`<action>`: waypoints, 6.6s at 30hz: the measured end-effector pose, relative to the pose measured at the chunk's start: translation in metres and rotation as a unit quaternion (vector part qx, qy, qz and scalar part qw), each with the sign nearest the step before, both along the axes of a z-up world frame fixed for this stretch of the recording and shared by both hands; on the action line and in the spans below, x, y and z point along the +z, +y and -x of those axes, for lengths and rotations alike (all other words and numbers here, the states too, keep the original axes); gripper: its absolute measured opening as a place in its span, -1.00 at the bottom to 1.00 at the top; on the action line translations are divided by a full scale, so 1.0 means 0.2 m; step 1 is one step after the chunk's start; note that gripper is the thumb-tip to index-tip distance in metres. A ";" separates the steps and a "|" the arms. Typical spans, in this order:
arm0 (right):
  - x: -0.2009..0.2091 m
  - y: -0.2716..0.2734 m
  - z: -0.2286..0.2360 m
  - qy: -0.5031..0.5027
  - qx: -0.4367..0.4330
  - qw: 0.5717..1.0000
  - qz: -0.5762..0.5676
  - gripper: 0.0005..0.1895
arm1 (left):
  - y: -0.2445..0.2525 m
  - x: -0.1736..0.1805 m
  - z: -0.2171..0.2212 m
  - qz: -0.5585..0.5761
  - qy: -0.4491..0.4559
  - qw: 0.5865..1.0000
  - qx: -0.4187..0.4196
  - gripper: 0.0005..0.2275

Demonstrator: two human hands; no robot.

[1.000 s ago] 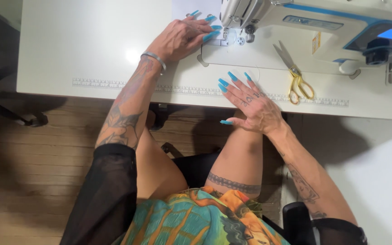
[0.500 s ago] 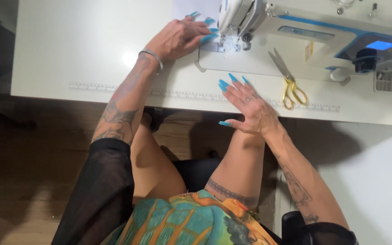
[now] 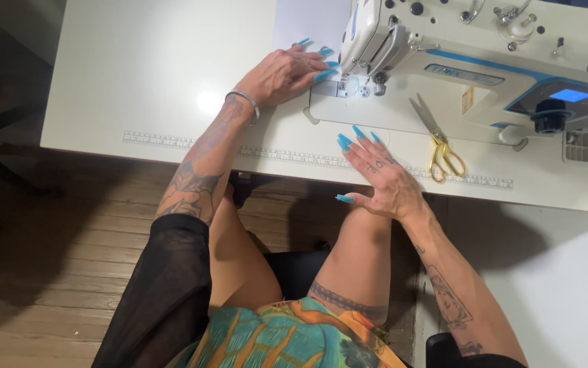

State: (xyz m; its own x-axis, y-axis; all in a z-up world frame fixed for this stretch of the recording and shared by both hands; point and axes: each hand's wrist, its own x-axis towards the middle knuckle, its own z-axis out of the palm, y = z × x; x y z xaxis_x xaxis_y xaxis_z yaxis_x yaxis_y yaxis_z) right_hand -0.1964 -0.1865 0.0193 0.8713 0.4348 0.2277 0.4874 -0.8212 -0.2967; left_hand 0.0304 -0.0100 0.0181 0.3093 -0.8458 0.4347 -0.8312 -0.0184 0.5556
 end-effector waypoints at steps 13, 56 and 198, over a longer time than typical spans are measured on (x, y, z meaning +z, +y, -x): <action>0.05 0.03 0.02 0.002 0.017 1.000 -0.014 -0.28 | 0.01 0.00 0.04 -0.023 0.010 0.999 0.030 -0.79; 0.31 -0.40 0.18 0.229 -0.506 0.828 0.082 -0.55 | 0.03 -0.02 0.40 -0.334 -0.122 0.831 0.427 -0.43; 0.09 -0.19 -0.39 0.649 -0.095 0.741 -0.145 -0.76 | 0.74 -0.04 1.04 -0.089 0.172 0.946 0.259 -0.68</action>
